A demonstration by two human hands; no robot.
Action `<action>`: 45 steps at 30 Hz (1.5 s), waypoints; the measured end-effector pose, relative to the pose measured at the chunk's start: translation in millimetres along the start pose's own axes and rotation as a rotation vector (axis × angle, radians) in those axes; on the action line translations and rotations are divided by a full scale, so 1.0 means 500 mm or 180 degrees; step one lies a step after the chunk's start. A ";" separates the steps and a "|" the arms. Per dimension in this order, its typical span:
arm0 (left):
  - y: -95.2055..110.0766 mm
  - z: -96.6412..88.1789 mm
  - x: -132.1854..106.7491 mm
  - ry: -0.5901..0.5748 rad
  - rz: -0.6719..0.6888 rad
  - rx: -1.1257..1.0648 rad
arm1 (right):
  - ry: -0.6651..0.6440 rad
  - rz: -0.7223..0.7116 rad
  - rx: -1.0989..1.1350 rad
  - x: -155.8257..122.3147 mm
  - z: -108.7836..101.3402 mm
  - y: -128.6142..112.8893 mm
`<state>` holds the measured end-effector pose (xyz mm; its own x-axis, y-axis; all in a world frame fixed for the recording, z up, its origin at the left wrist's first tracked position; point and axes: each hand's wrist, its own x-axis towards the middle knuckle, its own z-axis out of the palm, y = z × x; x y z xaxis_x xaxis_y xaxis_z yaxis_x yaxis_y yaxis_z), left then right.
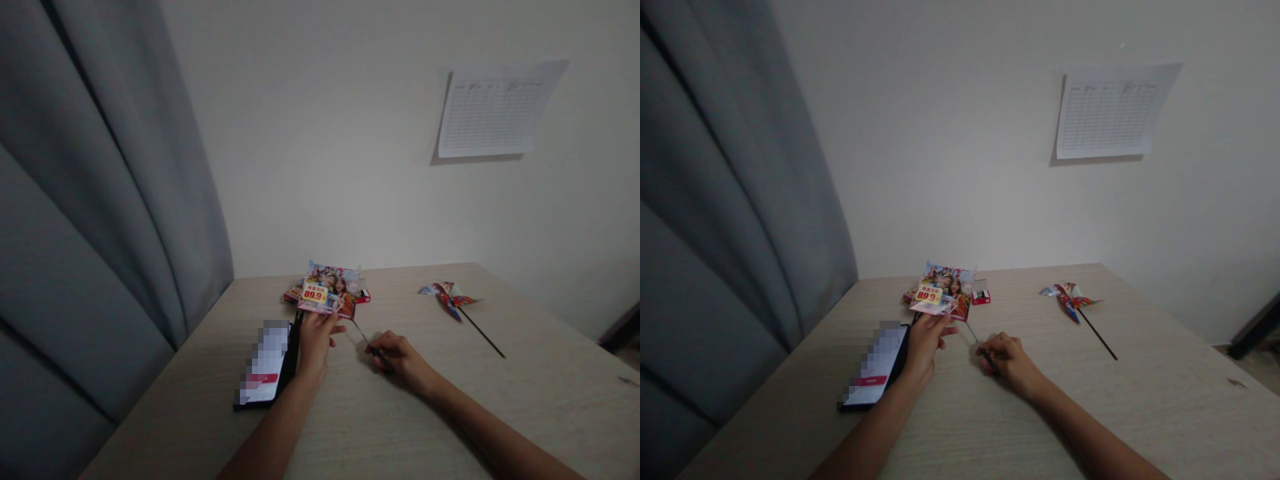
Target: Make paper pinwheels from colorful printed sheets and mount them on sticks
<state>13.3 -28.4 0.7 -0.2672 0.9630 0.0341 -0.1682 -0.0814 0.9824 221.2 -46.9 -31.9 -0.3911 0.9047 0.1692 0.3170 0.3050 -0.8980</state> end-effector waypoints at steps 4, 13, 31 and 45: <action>0.001 0.000 0.000 -0.0010 -0.0017 -0.0012 | -0.0091 0.0083 0.0127 -0.001 0.000 -0.009; -0.001 -0.002 0.001 -0.0011 -0.0019 -0.0008 | -0.0106 -0.0020 0.0190 -0.001 0.000 -0.015; 0.001 -0.001 -0.004 -0.0068 -0.0007 -0.0066 | -0.0007 -0.0036 0.0089 0.000 0.005 -0.006; -0.007 0.004 -0.011 -0.0157 -0.0107 -0.0085 | 0.0079 -0.0083 0.0040 0.001 0.008 -0.008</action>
<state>17.5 -32.9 -2.7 -0.2140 0.9768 0.0107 -0.2017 -0.0549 0.9779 216.5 -49.0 -30.1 -0.3774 0.9036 0.2024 0.2961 0.3249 -0.8982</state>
